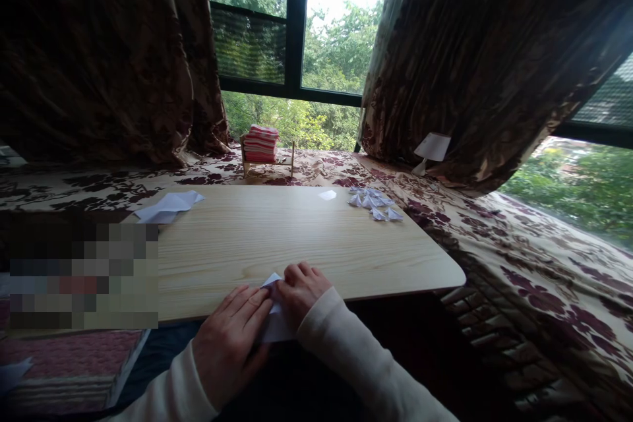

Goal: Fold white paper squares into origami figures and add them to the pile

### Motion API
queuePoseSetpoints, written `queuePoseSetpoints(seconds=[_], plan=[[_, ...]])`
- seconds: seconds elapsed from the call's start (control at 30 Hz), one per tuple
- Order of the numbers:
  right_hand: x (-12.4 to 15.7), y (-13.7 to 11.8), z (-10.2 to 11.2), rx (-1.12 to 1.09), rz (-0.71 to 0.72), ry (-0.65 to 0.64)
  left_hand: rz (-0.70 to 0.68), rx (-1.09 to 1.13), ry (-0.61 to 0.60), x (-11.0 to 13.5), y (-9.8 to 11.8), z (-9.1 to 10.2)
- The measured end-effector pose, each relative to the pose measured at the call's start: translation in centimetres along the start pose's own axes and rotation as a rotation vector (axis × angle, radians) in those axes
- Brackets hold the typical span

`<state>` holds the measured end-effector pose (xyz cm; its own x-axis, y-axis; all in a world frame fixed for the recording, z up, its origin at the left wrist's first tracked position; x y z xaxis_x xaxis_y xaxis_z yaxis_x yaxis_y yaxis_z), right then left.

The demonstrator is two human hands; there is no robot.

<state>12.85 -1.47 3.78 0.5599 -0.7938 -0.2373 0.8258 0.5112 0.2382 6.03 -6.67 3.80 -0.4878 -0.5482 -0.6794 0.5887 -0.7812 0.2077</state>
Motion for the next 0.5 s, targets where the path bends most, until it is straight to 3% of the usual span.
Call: queuePoseSetpoints(seconds=[0.23, 0.5], plan=[[1.1, -0.1, 0.5, 0.037, 0.076, 0.108, -0.004, 0.021, -0.014, -0.2, 0.0, 0.2], [0.2, -1.4, 0.8, 0.221, 0.155, 0.223, 0.002, 0.066, -0.101, -0.6, -0.1, 0.2]])
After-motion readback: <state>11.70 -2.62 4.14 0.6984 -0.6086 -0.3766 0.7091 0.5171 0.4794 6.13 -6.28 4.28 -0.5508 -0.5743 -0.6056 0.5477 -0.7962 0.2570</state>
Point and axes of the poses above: each hand's wrist, its own x-axis away from the middle knuckle, its own z-axis out of the back of the hand, y = z × x, the point moved 9 cm from there along -x, towards the middle knuckle, and after that the axes turned 13 degrees about x, right-handed, at the moved point
